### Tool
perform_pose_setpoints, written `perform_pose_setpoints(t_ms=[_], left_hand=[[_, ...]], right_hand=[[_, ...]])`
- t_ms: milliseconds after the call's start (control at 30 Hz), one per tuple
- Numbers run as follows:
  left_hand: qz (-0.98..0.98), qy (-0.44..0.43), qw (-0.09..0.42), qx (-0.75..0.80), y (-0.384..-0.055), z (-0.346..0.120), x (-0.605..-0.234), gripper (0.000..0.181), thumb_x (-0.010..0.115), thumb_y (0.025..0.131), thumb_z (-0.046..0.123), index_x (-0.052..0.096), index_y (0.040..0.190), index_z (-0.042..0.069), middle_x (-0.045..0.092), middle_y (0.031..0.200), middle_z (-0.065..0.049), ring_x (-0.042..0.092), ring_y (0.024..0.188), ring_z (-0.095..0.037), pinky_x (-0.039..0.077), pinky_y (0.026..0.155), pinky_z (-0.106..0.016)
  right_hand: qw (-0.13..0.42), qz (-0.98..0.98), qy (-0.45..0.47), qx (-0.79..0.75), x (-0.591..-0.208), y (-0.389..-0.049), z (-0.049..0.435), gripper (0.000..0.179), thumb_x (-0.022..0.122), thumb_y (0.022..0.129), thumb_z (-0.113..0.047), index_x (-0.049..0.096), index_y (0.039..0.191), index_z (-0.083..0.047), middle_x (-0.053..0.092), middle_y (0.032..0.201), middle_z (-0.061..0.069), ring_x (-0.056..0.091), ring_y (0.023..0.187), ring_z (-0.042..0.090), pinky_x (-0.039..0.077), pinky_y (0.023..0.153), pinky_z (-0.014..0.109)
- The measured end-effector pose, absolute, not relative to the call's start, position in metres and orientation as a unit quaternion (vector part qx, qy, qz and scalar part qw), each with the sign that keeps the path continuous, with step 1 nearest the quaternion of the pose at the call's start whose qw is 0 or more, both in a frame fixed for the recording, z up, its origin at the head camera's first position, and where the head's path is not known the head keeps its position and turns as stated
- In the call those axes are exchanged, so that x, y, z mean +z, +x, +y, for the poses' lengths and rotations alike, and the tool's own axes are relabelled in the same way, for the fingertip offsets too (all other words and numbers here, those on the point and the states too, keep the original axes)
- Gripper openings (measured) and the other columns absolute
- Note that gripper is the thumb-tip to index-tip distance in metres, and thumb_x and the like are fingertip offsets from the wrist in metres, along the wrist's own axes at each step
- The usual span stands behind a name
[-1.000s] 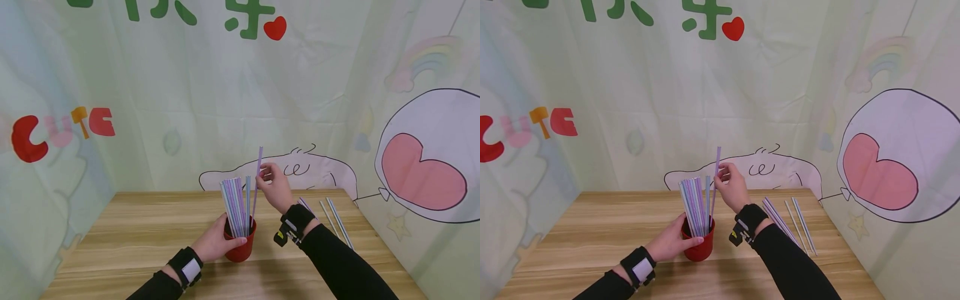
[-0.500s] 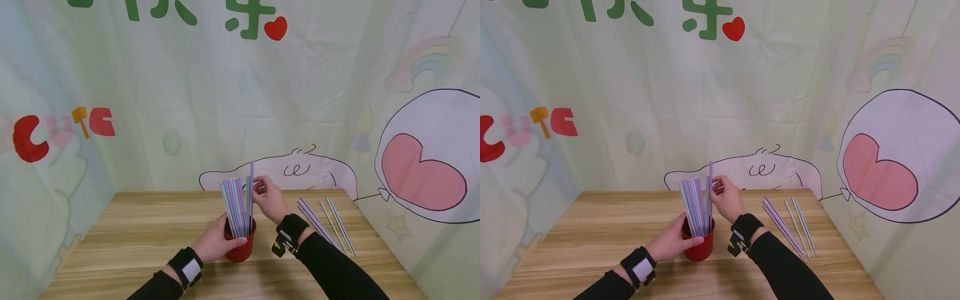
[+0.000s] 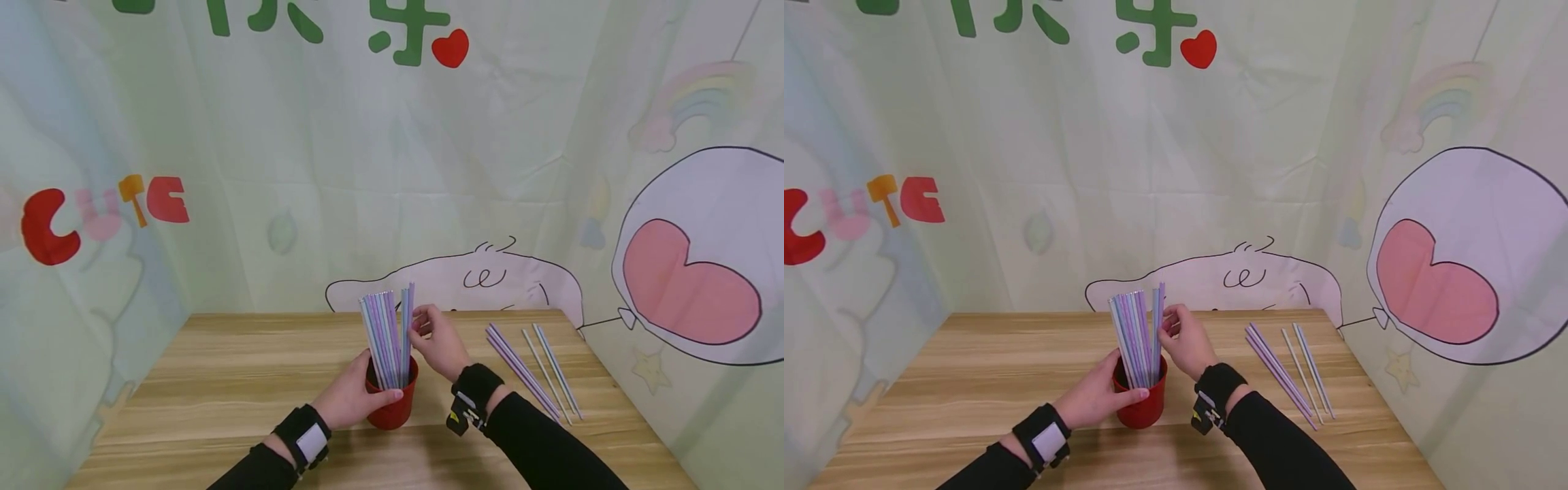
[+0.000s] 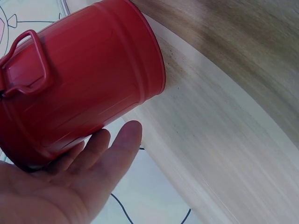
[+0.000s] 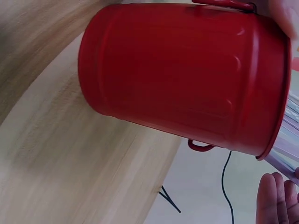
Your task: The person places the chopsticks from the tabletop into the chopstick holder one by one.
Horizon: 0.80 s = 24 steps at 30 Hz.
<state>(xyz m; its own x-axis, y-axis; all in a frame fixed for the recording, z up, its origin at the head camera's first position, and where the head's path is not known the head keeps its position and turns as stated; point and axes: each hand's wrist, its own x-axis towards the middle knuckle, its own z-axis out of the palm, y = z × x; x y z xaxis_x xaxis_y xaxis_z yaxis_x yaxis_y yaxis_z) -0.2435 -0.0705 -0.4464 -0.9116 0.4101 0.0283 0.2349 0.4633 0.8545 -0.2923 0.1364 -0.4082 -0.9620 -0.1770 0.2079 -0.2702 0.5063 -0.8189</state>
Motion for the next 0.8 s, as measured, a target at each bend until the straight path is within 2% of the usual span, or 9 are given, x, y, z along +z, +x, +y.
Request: perform_pose_setpoints(t_ms=[467,800], left_hand=[[0.850,0.190,0.091,0.483,-0.243,-0.070,-0.445,0.092,0.079,0.087,0.044,0.026,0.159,0.022,0.045,0.156,-0.009,0.052,0.137,-0.036,0.044,0.108,-0.066],[0.858,0.177,0.089,0.474,-0.240,-0.069,-0.444,0.091,0.080,0.086,0.046,0.030,0.157,0.019,0.047,0.154,-0.010,0.054,0.134,-0.035,0.046,0.106,-0.066]], right_hand=[[0.026,-0.848,0.123,0.515,-0.407,-0.291,0.149,0.030,0.062,0.101,-0.019,0.054,0.129,-0.012,0.060,0.108,0.008,0.064,0.093,0.019,0.060,0.078,0.032],[0.067,-0.893,0.083,0.437,-0.412,-0.301,0.194,0.026,0.063,0.099,-0.013,0.059,0.125,-0.008,0.063,0.106,0.010,0.062,0.095,0.022,0.054,0.071,0.029]])
